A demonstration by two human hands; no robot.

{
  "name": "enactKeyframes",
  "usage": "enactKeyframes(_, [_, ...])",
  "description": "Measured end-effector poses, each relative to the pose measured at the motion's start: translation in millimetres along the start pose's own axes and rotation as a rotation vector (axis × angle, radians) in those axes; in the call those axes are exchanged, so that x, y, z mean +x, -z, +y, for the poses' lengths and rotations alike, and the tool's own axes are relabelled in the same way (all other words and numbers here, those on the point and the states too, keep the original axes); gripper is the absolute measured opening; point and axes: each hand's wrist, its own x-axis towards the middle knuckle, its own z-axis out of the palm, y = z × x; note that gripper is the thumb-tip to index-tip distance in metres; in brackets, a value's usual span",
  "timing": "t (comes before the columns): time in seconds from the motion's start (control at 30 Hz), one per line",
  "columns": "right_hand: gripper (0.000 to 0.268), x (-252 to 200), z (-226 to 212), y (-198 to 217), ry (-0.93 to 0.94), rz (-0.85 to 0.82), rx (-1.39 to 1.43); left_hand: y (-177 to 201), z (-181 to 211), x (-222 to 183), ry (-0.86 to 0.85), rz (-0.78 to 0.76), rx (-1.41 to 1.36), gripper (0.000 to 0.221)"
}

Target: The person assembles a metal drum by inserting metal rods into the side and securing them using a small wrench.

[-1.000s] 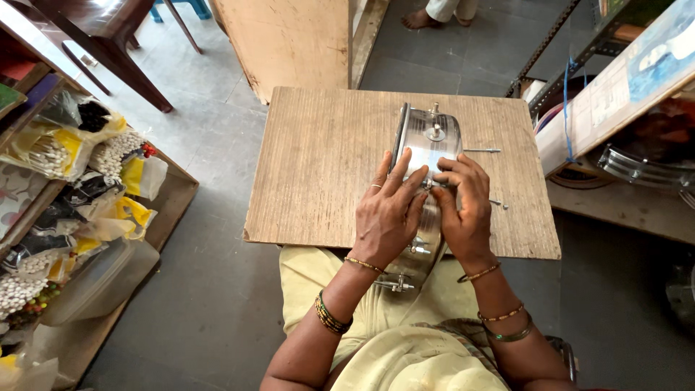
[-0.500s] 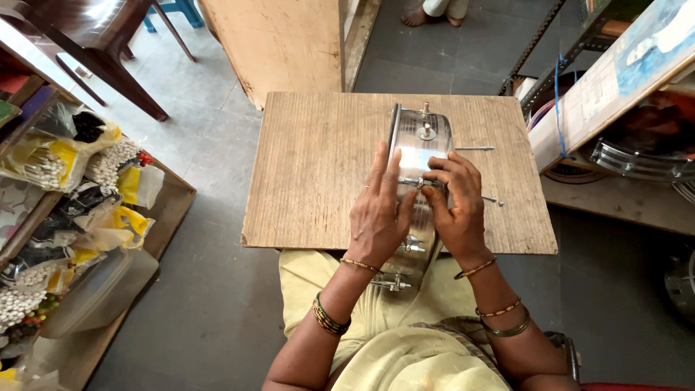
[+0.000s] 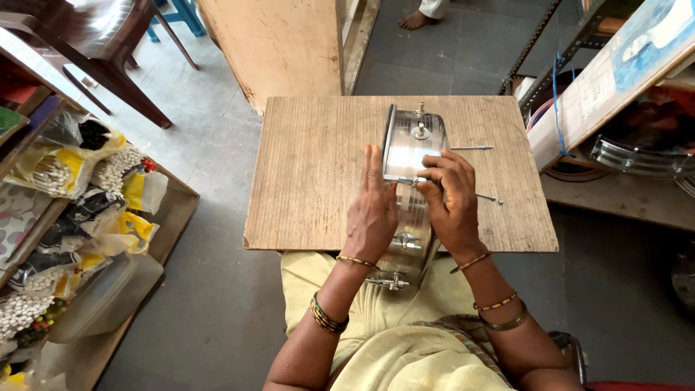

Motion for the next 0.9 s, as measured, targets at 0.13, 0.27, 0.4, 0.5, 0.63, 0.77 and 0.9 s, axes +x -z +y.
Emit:
enactKeyframes(0.13, [0.019, -3.0, -2.7, 5.1, -0.008, -0.028, 0.051, -5.6, -8.6, -3.9, 0.048, 0.01, -0.061, 0.069])
enactKeyframes(0.27, [0.013, -2.7, 4.2, -2.2, -0.031, -0.01, 0.01, -5.5, -9.7, -4.2, 0.052, 0.028, -0.099, 0.065])
enactKeyframes(0.4, [0.012, -2.3, 3.5, -4.8, -0.025, 0.019, 0.009, -6.5, -10.4, -3.7, 0.006, 0.058, -0.092, 0.064])
enactKeyframes(0.5, [0.02, -0.9, -0.9, 0.3, 0.007, 0.007, 0.01, -5.5, -9.6, -3.0, 0.071, 0.005, -0.097, 0.064])
enactKeyframes(0.63, [0.019, 0.6, -4.5, 1.6, 0.009, 0.002, 0.031, -1.0, -5.6, -2.1, 0.13, -0.036, -0.127, 0.063])
enactKeyframes(0.77, [0.015, 1.7, -0.4, -1.6, -0.048, -0.005, 0.059, 3.2, -2.5, 0.6, 0.154, -0.04, -0.145, 0.062])
enactKeyframes(0.9, [0.013, 3.0, 5.3, -5.1, -0.052, -0.009, 0.062, 4.4, -1.4, 4.1, 0.221, -0.069, -0.179, 0.059])
